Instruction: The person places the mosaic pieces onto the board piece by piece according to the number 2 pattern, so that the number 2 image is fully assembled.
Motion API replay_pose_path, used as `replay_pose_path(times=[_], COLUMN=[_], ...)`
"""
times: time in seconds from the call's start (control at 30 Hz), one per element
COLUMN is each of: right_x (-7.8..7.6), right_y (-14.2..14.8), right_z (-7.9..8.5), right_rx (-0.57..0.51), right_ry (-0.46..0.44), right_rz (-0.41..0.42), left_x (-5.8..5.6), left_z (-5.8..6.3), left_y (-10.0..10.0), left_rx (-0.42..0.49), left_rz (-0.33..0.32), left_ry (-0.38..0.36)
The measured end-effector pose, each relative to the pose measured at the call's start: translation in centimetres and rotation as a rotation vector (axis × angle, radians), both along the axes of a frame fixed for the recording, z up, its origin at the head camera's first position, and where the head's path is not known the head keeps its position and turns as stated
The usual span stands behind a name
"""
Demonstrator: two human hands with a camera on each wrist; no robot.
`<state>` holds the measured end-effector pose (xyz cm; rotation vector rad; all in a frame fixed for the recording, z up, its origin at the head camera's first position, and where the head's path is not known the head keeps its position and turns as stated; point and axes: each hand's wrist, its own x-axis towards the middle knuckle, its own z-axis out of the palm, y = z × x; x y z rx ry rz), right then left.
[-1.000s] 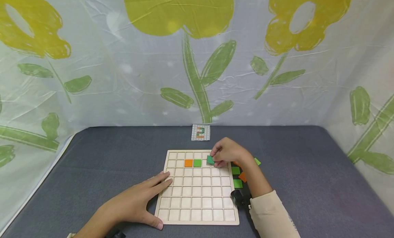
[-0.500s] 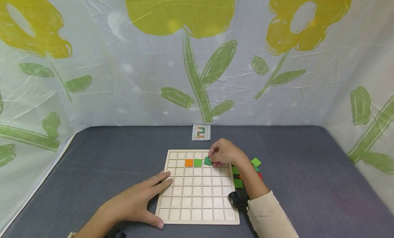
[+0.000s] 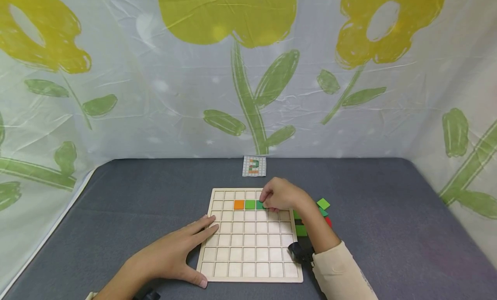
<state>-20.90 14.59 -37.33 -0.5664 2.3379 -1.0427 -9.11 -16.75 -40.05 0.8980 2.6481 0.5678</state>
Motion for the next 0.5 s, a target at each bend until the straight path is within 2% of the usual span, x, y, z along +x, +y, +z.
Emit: replay_pose_path(times=[0.23,0.37,0.43,0.5], right_x=[0.3,0.2,0.1,0.1], right_y=[0.1,1.3,2.6,4.4], right_z=[0.7,1.5,2.1,2.6], right_rx=[0.047,0.067,0.099,0.172], right_ry=[0.026,0.041,0.069,0.096], right_rz=[0.073,0.131,0.130,0.095], left_x=[0.0,0.0,0.0,0.0], left_z=[-0.1,0.0,0.0,-0.1], left_y=[0.0,0.0,0.0,0.0], left_rx=[0.002,0.002,0.002,0.004], left_rz=[-0.003,-0.006,-0.006,-0.006], left_ry=[0.004,0.002,-0.002,-0.005])
